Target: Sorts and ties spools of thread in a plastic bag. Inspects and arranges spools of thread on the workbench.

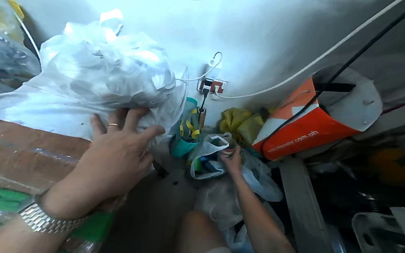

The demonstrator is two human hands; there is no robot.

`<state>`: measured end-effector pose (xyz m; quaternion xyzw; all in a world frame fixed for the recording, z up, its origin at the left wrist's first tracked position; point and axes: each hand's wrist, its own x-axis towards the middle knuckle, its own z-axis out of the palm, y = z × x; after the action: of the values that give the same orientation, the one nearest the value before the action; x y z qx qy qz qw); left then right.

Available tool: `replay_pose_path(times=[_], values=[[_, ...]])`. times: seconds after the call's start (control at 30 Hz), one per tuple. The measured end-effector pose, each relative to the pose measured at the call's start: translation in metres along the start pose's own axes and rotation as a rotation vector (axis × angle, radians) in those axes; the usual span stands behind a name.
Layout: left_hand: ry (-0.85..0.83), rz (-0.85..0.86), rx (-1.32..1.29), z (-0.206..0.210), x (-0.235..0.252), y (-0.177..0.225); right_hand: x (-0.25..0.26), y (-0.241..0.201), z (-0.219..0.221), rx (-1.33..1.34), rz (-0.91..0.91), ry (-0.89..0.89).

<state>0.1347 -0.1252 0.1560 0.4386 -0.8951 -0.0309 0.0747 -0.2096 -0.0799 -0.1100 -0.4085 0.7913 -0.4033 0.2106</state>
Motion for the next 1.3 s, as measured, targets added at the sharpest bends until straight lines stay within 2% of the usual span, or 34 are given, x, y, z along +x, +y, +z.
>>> replay_pose_path(times=[0.07, 0.13, 0.23, 0.37, 0.43, 0.5, 0.63, 0.7, 0.8, 0.87, 0.93, 1.03, 1.1, 1.17, 1.3], values=[[-0.009, -0.001, 0.008, -0.001, 0.001, 0.001, -0.004, -0.002, -0.027, 0.270, 0.048, 0.162], [-0.008, 0.000, 0.010, 0.000, 0.001, 0.001, -0.013, -0.010, -0.053, 0.431, 0.092, 0.231], [-0.004, -0.001, 0.007, 0.001, 0.002, 0.000, -0.036, -0.033, -0.075, 0.563, 0.103, 0.266], [-0.007, -0.010, 0.002, 0.000, 0.002, 0.001, -0.072, -0.057, -0.088, 0.666, 0.006, 0.255], [0.004, 0.003, 0.006, -0.001, 0.002, 0.000, -0.088, -0.070, -0.096, 0.609, -0.043, 0.261], [0.013, 0.011, 0.005, -0.001, 0.002, 0.000, -0.104, -0.085, -0.107, 0.435, -0.139, 0.250], [0.032, 0.020, -0.014, 0.000, 0.001, 0.000, -0.119, -0.100, -0.123, 0.106, -0.527, 0.341], [0.079, 0.019, -0.034, 0.001, -0.001, 0.003, -0.121, -0.107, -0.132, 0.102, -0.635, 0.395], [0.229, 0.082, 0.036, -0.003, -0.004, 0.015, -0.129, -0.130, -0.142, 0.231, -0.691, 0.416], [0.306, 0.143, 0.096, -0.013, -0.007, 0.025, -0.136, -0.152, -0.146, 0.345, -0.660, 0.388], [0.358, 0.208, -0.008, -0.021, -0.008, 0.034, -0.143, -0.177, -0.146, 0.503, -0.562, 0.343], [0.228, 0.278, -0.388, -0.025, -0.015, 0.047, -0.142, -0.217, -0.138, 0.942, -0.445, 0.129], [0.092, 0.299, -0.599, -0.024, -0.022, 0.054, -0.142, -0.243, -0.130, 1.097, -0.426, -0.073], [0.056, 0.283, -0.768, -0.028, -0.026, 0.058, -0.142, -0.260, -0.123, 1.086, -0.510, -0.232], [0.229, 0.238, -0.818, -0.031, -0.025, 0.048, -0.108, -0.251, -0.101, 0.917, -0.652, -0.351]])
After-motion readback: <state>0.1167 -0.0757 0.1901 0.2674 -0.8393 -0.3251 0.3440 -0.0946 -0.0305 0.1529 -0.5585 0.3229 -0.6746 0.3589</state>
